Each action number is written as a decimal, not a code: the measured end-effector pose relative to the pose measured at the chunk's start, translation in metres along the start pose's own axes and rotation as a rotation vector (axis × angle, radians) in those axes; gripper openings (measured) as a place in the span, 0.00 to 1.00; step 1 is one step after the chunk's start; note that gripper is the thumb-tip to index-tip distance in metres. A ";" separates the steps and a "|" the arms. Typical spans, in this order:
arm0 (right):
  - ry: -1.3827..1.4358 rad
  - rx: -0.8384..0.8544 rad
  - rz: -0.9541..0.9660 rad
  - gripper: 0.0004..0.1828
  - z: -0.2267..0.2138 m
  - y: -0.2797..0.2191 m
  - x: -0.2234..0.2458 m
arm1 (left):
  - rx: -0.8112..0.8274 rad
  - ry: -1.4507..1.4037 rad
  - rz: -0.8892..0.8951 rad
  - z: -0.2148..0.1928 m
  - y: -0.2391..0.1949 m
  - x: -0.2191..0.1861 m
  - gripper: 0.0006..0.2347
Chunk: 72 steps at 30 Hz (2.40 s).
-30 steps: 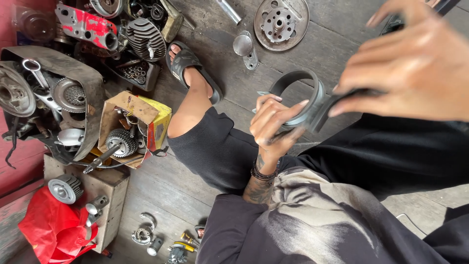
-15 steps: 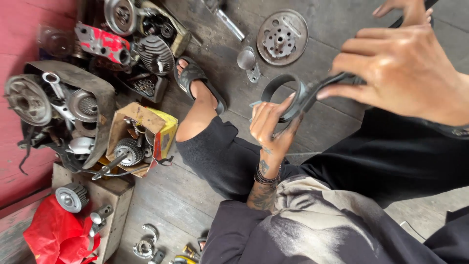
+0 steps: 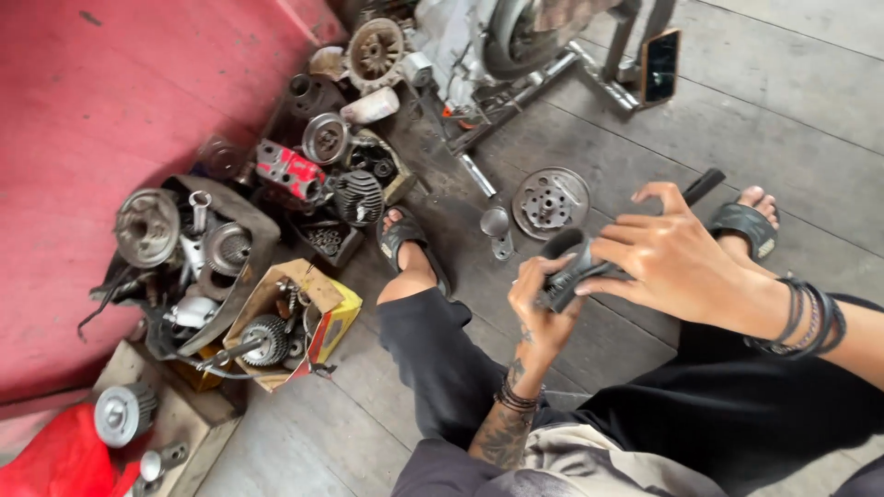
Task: Cleaning a motorcycle engine piston using a wire brush to remove carbon deposits
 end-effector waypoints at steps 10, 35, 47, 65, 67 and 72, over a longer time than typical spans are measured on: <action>0.045 -0.059 0.086 0.17 -0.005 -0.001 -0.028 | -0.034 -0.174 -0.025 -0.003 -0.002 0.013 0.14; 0.617 0.046 0.381 0.13 0.011 -0.013 -0.078 | -0.149 -1.979 -1.070 0.039 -0.013 0.058 0.05; 0.608 0.303 0.376 0.06 0.066 -0.030 -0.064 | -0.270 -2.102 -1.198 0.048 -0.019 0.071 0.05; 0.306 0.269 0.153 0.11 0.034 -0.038 -0.025 | 0.227 -0.957 -0.789 0.034 -0.027 0.067 0.19; 0.350 0.233 0.212 0.12 0.042 -0.035 -0.022 | 0.235 -0.970 -0.744 0.033 -0.027 0.057 0.18; 0.360 0.444 0.311 0.11 0.086 -0.049 -0.028 | 0.057 -1.061 -0.696 0.020 -0.019 0.068 0.09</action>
Point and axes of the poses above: each hand's wrist, its own y-axis towards the middle knuckle, its own z-axis out of the palm, x = y × z, the point moved 9 cm from there along y, towards the middle knuckle, and after that the axes turned 10 degrees about -x, right-handed, at the moved point
